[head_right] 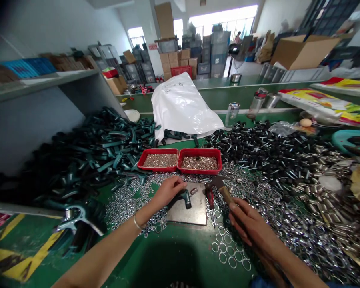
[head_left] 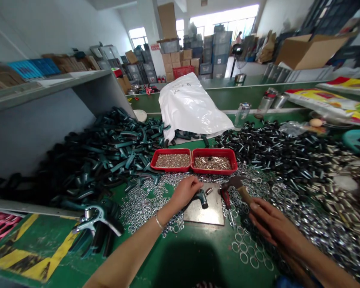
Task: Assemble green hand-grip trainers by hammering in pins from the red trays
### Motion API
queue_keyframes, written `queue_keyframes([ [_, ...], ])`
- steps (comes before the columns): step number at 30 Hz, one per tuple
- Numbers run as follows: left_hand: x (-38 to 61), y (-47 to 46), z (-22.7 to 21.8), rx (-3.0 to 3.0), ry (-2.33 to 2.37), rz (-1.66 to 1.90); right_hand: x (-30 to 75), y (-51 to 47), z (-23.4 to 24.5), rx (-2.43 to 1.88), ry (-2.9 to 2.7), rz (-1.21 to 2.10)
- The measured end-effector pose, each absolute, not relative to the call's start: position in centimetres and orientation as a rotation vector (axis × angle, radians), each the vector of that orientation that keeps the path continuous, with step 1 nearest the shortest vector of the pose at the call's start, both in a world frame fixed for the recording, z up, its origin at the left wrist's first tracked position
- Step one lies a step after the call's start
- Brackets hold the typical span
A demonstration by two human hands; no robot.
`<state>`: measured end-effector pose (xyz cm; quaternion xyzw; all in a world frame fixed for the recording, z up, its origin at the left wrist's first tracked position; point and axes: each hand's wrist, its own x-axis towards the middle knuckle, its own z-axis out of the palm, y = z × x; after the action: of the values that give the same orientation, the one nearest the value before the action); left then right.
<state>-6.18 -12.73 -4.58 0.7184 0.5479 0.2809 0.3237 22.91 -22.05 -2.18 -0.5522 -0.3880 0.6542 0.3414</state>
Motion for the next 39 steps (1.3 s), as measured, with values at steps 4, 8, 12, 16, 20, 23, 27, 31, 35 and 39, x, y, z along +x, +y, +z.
queue_keyframes([
  [4, -6.0, -13.0, -5.5, 1.965, 1.503, 0.599, 20.7, -21.5, -1.9, -1.394, -1.064, 1.708],
  [8, -5.6, -12.7, -5.2, 2.188, 1.562, 0.454, 20.0, -21.2, -1.7, -1.397, -1.128, 1.698],
  [12, -5.2, -12.3, -4.1, 2.733, 1.317, 0.282, 20.8, -20.7, -2.3, -1.517, -1.349, 1.618],
  [16, -5.5, -12.9, -3.5, 2.772, 1.244, 0.23, 21.3, -19.9, -0.8, -1.536, -1.803, 1.3],
  [20, -5.8, -15.4, -4.7, 2.35, 1.468, 0.49, 20.2, -20.0, 1.4, -1.423, -1.939, 1.059],
  [23, -5.7, -16.8, -5.8, 2.116, 1.456, 0.568, 19.1, -19.6, 1.1, -1.41, -2.005, 0.942],
  [27, -5.6, -17.0, -6.4, 2.015, 1.428, 0.608, 18.7, -18.5, -0.1, -1.476, -2.189, 1.048],
  [31, -5.5, -16.7, -6.6, 2.019, 1.417, 0.628, 18.6, -18.7, -0.6, -1.425, -2.119, 1.046],
  [35, -5.7, -16.9, -6.7, 2.0, 1.434, 0.67, 19.2, -19.2, -2.6, -1.493, -2.042, 1.155],
  [39, -6.0, -17.9, -5.6, 1.832, 1.419, 0.758, 20.4, -18.2, -3.7, -1.541, -1.937, 1.018],
])
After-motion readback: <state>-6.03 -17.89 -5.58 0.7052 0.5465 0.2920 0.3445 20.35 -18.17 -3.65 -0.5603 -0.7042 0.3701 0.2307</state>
